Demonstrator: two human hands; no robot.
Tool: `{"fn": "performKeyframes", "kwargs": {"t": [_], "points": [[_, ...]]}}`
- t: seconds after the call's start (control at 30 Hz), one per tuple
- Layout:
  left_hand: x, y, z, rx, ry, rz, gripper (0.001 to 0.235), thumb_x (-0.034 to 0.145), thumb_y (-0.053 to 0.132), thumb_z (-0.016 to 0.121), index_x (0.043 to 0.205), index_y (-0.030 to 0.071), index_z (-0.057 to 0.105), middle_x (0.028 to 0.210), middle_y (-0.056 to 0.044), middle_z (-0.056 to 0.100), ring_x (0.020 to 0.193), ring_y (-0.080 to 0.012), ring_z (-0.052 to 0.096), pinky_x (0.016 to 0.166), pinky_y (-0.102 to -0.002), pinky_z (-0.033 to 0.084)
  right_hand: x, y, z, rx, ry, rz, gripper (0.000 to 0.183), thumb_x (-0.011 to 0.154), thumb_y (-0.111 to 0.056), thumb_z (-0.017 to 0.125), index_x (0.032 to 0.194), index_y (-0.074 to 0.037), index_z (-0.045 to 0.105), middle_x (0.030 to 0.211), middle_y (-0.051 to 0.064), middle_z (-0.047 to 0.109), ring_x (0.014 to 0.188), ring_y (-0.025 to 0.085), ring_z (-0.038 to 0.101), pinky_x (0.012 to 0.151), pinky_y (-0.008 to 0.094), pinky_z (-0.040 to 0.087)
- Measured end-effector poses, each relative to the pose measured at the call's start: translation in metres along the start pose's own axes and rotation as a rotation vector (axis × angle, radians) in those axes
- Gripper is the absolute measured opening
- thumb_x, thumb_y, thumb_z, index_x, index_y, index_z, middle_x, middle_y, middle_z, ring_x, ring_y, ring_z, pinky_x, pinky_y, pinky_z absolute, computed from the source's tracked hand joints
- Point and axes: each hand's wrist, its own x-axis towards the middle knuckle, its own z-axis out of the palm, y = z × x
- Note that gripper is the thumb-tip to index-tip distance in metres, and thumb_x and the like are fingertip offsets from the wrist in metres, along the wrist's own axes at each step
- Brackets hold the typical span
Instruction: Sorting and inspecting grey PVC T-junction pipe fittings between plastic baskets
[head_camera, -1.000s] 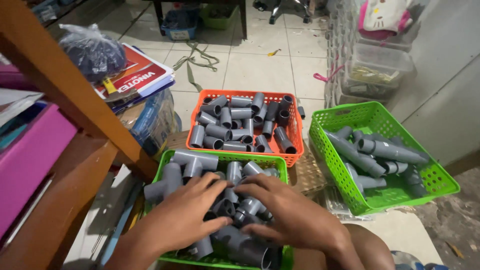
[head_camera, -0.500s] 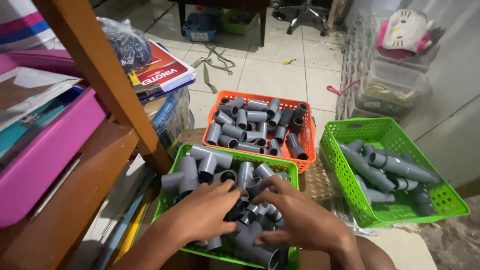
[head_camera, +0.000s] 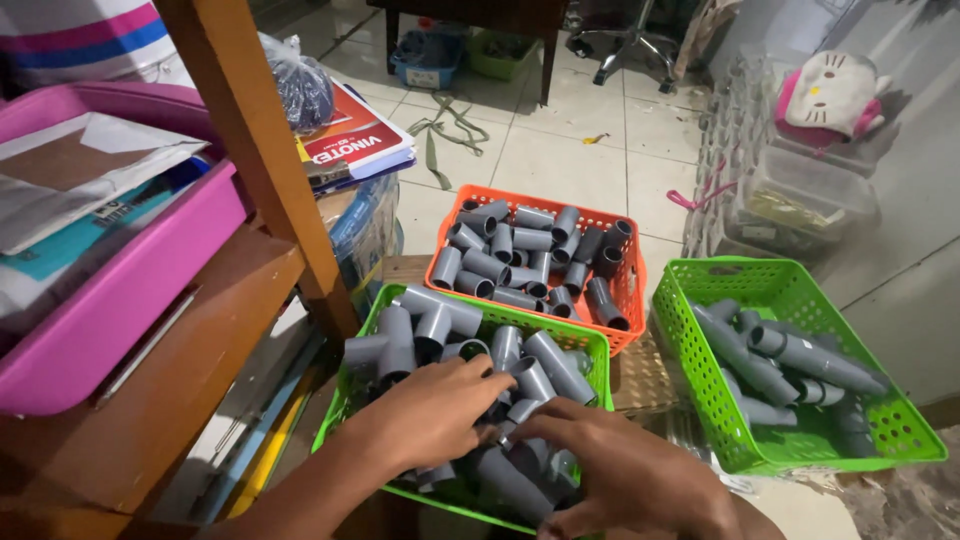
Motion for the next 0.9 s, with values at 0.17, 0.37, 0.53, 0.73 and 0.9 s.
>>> {"fn": "performKeyframes", "kwargs": {"t": [0.17,0.37,0.53,0.73,0.9], "points": [[0.003,-0.001,-0.001,-0.023,0.074,0.018,0.047,0.098,0.025,0.066,0.141,0.009,0.052,0.128,-0.018,0.056,0.11,-0.0435,0.059,0.079,-0.058,0.052,-0.015,-0.014,-0.012,0.1,0.044,0.007,0.063,0.074,-0.031,0.079,0.135,-0.034,0.065,0.14,-0.008,0.061,0.116,0.017,0.066,0.095,0.032,0.053],[0.001,-0.002,-0.005,-0.114,0.114,-0.032,0.044,0.097,0.028,0.063,0.138,0.013,0.055,0.125,-0.014,0.059,0.111,-0.0398,0.062,0.085,-0.056,0.049,-0.008,0.007,-0.015,0.251,0.166,-0.24,0.06,0.07,-0.012,0.073,0.128,-0.022,0.065,0.127,0.0,0.067,0.098,0.017,0.072,0.078,0.03,0.063],[-0.002,-0.001,-0.011,-0.371,0.247,-0.02,0.061,0.097,0.048,0.051,0.146,0.01,0.053,0.149,-0.01,0.057,0.136,-0.0287,0.052,0.108,-0.042,0.039,-0.01,0.015,-0.017,0.364,0.249,-0.431,0.046,0.089,-0.019,0.069,0.133,-0.013,0.06,0.138,0.006,0.055,0.105,0.018,0.064,0.072,0.028,0.057],[-0.025,0.016,-0.043,-0.601,0.146,-0.035,0.1,0.073,0.066,0.06,0.158,0.021,0.032,0.14,-0.005,0.065,0.121,-0.0178,0.064,0.094,-0.03,0.046,-0.01,0.02,-0.003,0.706,0.443,-0.409,0.045,0.088,0.002,0.069,0.13,-0.005,0.056,0.137,0.01,0.06,0.123,0.02,0.068,0.098,0.031,0.055],[-0.031,0.016,-0.045,-0.818,0.197,-0.023,0.087,0.074,0.05,0.07,0.152,0.026,0.04,0.143,-0.002,0.063,0.124,-0.0147,0.063,0.101,-0.028,0.049,-0.051,0.002,-0.008,0.339,0.936,-0.373,0.047,0.078,-0.004,0.073,0.124,-0.002,0.063,0.146,0.021,0.057,0.14,0.028,0.056,0.11,0.035,0.051]]}}
